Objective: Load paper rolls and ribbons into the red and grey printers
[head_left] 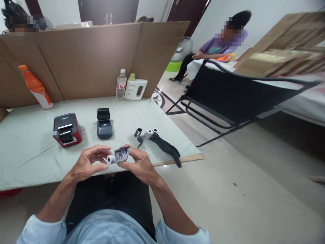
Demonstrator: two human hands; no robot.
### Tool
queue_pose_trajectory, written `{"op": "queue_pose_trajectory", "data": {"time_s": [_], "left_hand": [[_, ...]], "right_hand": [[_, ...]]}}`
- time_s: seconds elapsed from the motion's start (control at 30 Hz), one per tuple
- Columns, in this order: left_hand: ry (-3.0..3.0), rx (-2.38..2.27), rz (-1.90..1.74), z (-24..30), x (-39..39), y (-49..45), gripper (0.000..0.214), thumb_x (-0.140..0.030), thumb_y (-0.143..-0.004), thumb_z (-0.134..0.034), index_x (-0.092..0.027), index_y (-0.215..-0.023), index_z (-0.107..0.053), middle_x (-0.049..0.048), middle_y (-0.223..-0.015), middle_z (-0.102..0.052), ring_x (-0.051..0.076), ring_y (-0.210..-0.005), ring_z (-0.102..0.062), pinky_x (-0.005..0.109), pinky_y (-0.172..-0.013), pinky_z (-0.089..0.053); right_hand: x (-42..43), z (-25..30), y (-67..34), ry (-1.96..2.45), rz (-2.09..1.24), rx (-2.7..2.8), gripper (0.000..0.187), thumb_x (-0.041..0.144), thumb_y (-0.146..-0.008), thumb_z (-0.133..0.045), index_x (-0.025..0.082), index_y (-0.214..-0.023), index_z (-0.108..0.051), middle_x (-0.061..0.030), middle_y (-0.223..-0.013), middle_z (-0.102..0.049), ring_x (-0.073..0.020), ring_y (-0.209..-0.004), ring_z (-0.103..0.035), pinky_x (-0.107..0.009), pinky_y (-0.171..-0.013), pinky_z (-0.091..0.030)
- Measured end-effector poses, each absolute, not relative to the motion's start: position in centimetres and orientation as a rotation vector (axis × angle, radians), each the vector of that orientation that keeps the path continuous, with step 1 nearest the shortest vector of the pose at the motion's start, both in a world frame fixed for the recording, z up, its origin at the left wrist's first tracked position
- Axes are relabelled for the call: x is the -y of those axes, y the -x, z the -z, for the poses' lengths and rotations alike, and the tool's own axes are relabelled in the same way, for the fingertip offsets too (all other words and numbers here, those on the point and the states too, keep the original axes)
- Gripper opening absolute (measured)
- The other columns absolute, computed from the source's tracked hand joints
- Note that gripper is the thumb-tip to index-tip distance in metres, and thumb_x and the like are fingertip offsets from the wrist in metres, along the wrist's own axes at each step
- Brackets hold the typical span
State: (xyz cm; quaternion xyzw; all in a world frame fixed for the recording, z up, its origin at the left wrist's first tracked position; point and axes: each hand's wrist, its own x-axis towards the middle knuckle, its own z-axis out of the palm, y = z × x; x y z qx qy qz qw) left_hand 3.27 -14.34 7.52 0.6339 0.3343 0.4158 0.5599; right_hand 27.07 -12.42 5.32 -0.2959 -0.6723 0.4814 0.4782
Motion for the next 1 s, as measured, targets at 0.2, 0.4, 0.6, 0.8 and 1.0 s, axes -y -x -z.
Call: {"op": "queue_pose_trajectory", "data": {"time_s": [0.2, 0.4, 0.6, 0.8, 1.0], "left_hand": [[-2.136, -1.058, -1.074, -8.0, 12.9, -3.5, 0.007, -0.016, -0.092, -0.072, -0.016, -0.099, -0.075, 0.0081, -0.097, -0.073, 0.015, -0.081, -0.064, 0.029, -0.075, -0.055], [-2.278, -1.133, -1.052, -7.9, 9.4, -2.8, 0.007, -0.013, -0.09, -0.067, -0.018, -0.091, -0.072, 0.0075, -0.095, -0.074, 0.019, -0.086, -0.068, 0.03, -0.076, -0.055], [-2.328, -1.367, -0.947, -7.2, 3.0, -1.5, 0.017, -0.017, -0.089, -0.065, -0.018, -0.099, -0.078, 0.0091, -0.099, -0.077, 0.019, -0.084, -0.068, 0.032, -0.08, -0.056], [-2.296, -1.593, -0.86, -5.4, -3.1, -0.9, 0.024, -0.013, -0.086, -0.063, -0.017, -0.102, -0.081, 0.0093, -0.102, -0.08, 0.019, -0.09, -0.071, 0.03, -0.087, -0.056], [-2.254, -1.711, -0.744, -4.3, -5.4, -0.9, 0.032, -0.012, -0.084, -0.064, -0.015, -0.109, -0.083, 0.0115, -0.109, -0.082, 0.021, -0.095, -0.073, 0.029, -0.091, -0.055]], "right_hand": [[10.6, -4.7, -25.6, 0.768, -1.099, 1.69, 0.009, 0.029, -0.088, -0.08, 0.024, -0.09, -0.074, 0.0001, -0.089, -0.068, -0.0191, -0.087, -0.063, -0.033, -0.083, -0.052], [7.3, -3.4, -24.0, 0.783, -0.848, 1.685, 0.016, 0.035, -0.091, -0.079, 0.024, -0.083, -0.071, -0.0033, -0.088, -0.071, -0.022, -0.089, -0.063, -0.038, -0.089, -0.052], [1.6, -3.0, -22.1, 0.797, -0.603, 1.792, 0.006, 0.027, -0.093, -0.074, 0.026, -0.098, -0.078, -0.007, -0.103, -0.077, -0.0255, -0.101, -0.067, -0.042, -0.097, -0.052], [-3.9, -2.5, -20.3, 0.948, -0.445, 2.0, 0.014, 0.02, -0.094, -0.07, 0.026, -0.099, -0.081, -0.0062, -0.1, -0.078, -0.0247, -0.099, -0.068, -0.039, -0.096, -0.052], [-5.8, -1.8, -20.0, 1.014, -0.324, 2.096, 0.018, 0.02, -0.101, -0.063, 0.024, -0.101, -0.08, -0.0072, -0.102, -0.079, -0.0242, -0.1, -0.069, -0.036, -0.095, -0.052]]}}
